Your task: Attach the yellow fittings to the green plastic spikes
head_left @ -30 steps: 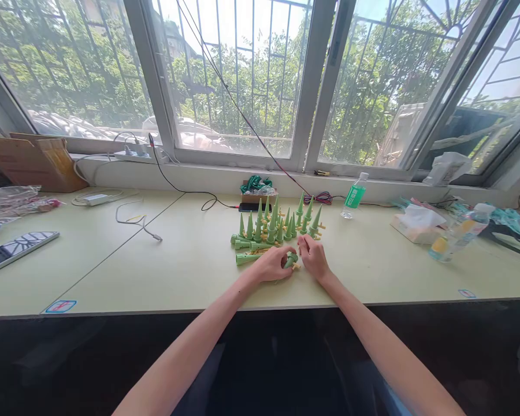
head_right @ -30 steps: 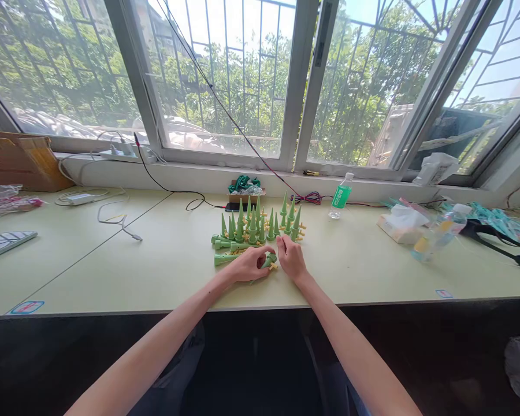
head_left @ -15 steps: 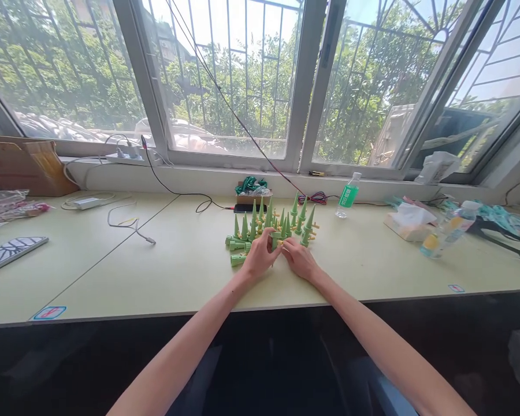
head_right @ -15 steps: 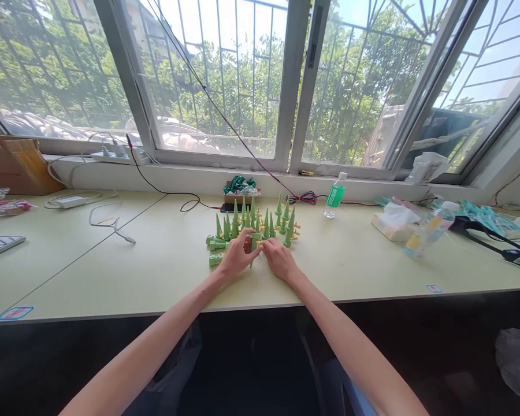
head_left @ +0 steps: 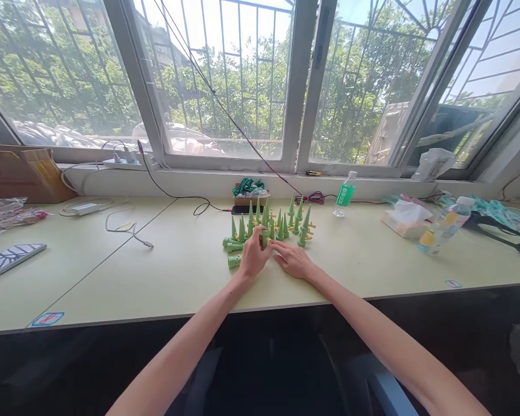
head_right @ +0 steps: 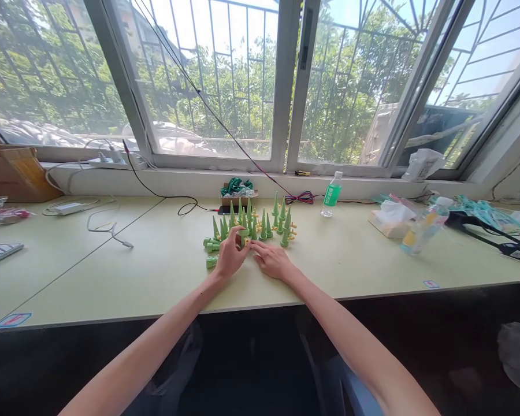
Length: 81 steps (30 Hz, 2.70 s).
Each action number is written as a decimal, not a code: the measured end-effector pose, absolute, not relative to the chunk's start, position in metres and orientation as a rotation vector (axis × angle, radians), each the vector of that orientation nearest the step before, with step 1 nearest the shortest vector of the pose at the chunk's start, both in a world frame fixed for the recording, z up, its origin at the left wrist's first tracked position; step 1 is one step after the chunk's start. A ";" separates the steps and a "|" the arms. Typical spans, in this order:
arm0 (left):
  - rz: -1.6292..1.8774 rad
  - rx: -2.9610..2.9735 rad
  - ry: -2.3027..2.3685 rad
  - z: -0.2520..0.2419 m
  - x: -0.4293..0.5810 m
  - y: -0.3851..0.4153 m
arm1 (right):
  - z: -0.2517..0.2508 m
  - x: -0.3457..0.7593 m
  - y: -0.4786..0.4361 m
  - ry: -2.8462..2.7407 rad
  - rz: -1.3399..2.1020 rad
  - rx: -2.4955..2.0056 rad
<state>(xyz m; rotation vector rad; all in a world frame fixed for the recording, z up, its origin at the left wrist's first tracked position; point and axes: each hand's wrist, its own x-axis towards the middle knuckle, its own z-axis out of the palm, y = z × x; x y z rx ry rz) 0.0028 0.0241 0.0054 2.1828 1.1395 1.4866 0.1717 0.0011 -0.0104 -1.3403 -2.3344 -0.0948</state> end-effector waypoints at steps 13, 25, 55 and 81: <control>1.477 2.205 1.156 0.002 0.003 0.026 | -0.010 0.172 0.005 -2.355 -0.122 -1.236; 1.445 2.242 1.127 0.000 0.003 0.028 | -0.011 0.173 0.018 -2.338 -0.088 -1.116; 1.291 2.253 1.150 0.000 0.004 0.029 | -0.019 0.182 0.020 -2.075 0.074 -1.154; 1.257 2.259 1.211 0.005 0.001 0.023 | -0.007 0.177 0.013 -1.735 0.239 -0.985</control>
